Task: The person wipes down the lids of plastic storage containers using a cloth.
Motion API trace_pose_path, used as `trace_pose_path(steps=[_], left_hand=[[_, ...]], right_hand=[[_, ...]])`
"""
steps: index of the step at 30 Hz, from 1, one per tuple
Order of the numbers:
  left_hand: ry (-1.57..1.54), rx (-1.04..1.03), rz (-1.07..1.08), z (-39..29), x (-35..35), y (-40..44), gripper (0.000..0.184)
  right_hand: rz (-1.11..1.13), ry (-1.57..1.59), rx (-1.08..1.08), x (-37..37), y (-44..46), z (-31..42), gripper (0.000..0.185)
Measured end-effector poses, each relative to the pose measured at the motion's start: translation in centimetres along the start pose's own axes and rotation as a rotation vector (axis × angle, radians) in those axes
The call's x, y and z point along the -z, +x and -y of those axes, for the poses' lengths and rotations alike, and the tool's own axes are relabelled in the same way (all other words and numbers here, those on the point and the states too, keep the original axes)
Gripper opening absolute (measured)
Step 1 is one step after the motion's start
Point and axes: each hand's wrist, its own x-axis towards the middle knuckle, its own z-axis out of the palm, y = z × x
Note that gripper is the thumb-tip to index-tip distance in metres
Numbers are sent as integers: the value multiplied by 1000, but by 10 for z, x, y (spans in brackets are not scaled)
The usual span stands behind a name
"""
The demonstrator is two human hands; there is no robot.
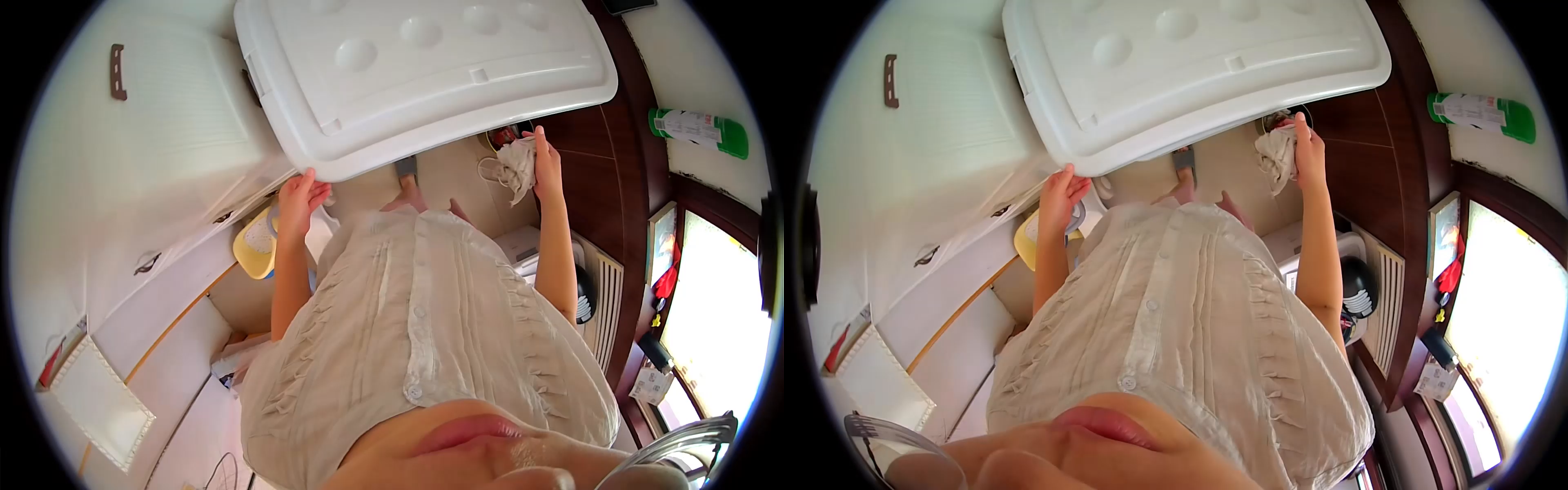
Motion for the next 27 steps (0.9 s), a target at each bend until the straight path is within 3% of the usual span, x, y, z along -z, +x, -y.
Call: trace_pose_path(steps=[2, 3, 6, 9, 17, 23, 25, 26, 27], left_hand=[[94, 112, 45, 4, 3, -21, 45], [78, 80, 76, -18, -9, 25, 45], [81, 121, -19, -18, -5, 10, 46], [21, 86, -49, -19, -15, 5, 47], [-88, 20, -37, -31, -16, -9, 37], [-236, -182, -49, -86, -38, -51, 29], [-340, -299, 102, -94, -28, -54, 27], [-384, -346, 73, -110, -37, -62, 26], [-427, -398, 42, -132, -48, -69, 25]], right_hand=[[-133, -340, 91, 19, 4, -9, 62], [-142, -338, 138, -5, 45, 15, 62], [-153, -400, -72, -20, 56, 27, 67], [-227, -438, -66, -51, 42, 50, 72], [-116, -454, -101, -36, 41, 63, 70], [91, 62, -196, -27, 29, 78, 54], [158, 250, -66, -37, 7, 98, 48], [340, 267, -128, -19, 16, 109, 48], [374, 324, -49, -29, 12, 127, 51]])
